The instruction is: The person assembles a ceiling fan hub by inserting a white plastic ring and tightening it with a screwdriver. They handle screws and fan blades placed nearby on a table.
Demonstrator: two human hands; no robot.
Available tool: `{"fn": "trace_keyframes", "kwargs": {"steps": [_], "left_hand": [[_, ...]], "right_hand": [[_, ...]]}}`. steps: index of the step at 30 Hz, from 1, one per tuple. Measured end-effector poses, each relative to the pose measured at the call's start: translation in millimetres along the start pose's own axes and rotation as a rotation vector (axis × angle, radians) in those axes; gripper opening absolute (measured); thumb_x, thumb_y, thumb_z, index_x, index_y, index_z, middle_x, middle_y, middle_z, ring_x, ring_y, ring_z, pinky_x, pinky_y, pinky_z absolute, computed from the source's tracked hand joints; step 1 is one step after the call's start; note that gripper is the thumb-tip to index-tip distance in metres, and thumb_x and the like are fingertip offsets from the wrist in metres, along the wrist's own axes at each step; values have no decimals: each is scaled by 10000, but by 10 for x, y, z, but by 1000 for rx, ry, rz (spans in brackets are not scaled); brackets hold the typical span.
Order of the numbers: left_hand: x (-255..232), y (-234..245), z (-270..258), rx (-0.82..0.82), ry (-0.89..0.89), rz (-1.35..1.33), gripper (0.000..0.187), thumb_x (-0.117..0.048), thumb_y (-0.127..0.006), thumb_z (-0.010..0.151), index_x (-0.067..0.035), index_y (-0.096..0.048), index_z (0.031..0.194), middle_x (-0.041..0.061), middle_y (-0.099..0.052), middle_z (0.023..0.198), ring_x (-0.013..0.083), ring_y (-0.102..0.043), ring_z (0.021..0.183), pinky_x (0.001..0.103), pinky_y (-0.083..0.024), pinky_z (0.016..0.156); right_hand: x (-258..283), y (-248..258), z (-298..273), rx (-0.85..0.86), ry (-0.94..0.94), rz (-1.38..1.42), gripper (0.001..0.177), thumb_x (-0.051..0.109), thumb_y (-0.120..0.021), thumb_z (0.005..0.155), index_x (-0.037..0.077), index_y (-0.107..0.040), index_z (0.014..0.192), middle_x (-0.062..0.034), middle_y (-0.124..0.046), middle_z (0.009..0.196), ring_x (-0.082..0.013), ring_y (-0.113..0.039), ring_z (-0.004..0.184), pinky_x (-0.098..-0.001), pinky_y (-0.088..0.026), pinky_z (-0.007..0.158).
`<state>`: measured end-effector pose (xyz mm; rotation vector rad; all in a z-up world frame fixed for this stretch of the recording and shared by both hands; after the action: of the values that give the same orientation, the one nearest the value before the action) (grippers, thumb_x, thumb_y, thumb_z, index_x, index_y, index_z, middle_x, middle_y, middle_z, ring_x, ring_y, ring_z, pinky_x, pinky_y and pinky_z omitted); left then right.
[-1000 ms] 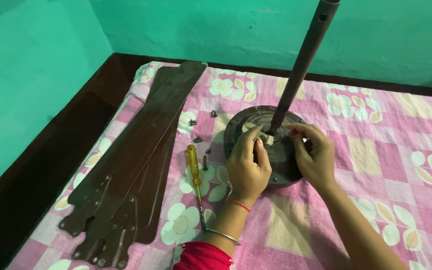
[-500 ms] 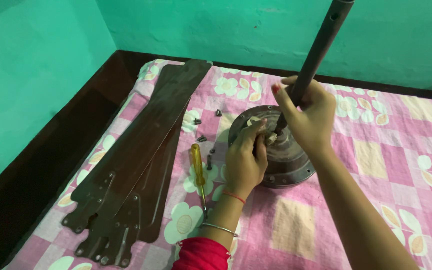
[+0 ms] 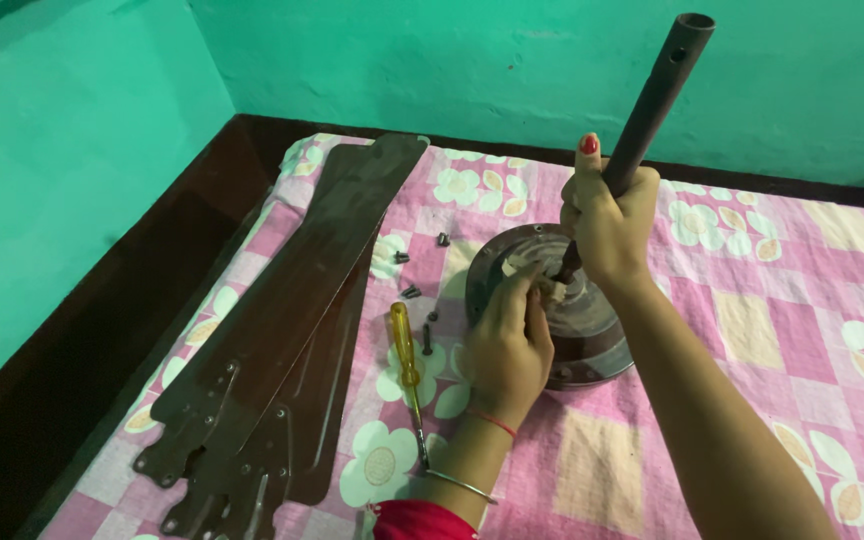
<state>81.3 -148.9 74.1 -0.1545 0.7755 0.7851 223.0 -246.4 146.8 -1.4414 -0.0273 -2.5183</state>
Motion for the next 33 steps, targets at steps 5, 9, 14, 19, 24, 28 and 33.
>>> {"fn": "trace_keyframes", "kwargs": {"steps": [5, 9, 14, 19, 24, 28, 33], "left_hand": [[-26, -6, -58, -70, -29, -21, 319, -20, -612, 1008, -31, -623, 1326, 179, -731, 1212, 352, -737, 1097, 395, -606, 899], [37, 12, -47, -44, -18, -33, 357, -18, -586, 1038, 8, -562, 1394, 216, -697, 1277, 364, -726, 1145, 392, -614, 923], [61, -44, -47, -24, -37, 35, 483, 9, -555, 1024, 72, -438, 1488, 271, -616, 1388, 409, -655, 1264, 416, -589, 995], [25, -95, -72, 0, -68, 73, 467, 13, -537, 1037, 70, -428, 1487, 277, -582, 1447, 415, -623, 1317, 411, -572, 1039], [13, -90, -98, -19, -77, 76, 476, 11, -535, 1035, 69, -424, 1495, 275, -569, 1461, 422, -606, 1332, 421, -556, 1065], [12, -139, -117, -8, -81, 112, 472, 3, -546, 1028, 56, -456, 1488, 258, -603, 1440, 403, -648, 1287, 413, -574, 1018], [-61, -142, -158, 27, -146, 161, 459, -19, -581, 1038, 40, -483, 1482, 255, -619, 1396, 389, -673, 1241, 408, -594, 986]], "right_hand": [[-115, -55, 54, 253, -201, 215, 435, 231, -563, 1072, 101, -434, 677, 40, -385, 587, -58, -329, 472, -243, -246, 416], [-212, -98, 70, 401, -421, 355, 285, 103, -533, 991, 115, -456, 716, 42, -358, 601, -55, -304, 496, -223, -236, 423], [-151, 38, 49, 184, -238, 117, 498, 184, -600, 1053, 108, -400, 603, 38, -382, 548, -56, -323, 444, -241, -233, 408], [-64, 109, 30, -107, -114, -20, 495, 281, -657, 1058, 127, -443, 639, 43, -435, 574, -55, -385, 470, -255, -275, 429], [-3, 100, 60, -107, -60, -49, 607, 415, -625, 1061, 123, -392, 584, 23, -437, 514, -73, -396, 407, -265, -285, 379], [-40, 81, 84, -21, -97, -13, 576, 376, -621, 1075, 124, -377, 618, 26, -409, 540, -71, -375, 428, -267, -283, 385], [-166, -27, 68, 203, -273, 180, 494, 289, -585, 1080, 126, -383, 659, 48, -339, 544, -59, -295, 440, -261, -217, 393]]}}
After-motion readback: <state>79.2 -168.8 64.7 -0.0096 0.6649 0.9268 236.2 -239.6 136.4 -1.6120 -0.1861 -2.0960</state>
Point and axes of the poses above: each hand's wrist, its own z-axis towards the middle knuckle, its own y-axis out of the back of the hand, x = y × z, the point moved 9 cm from there along z, towards the middle knuckle
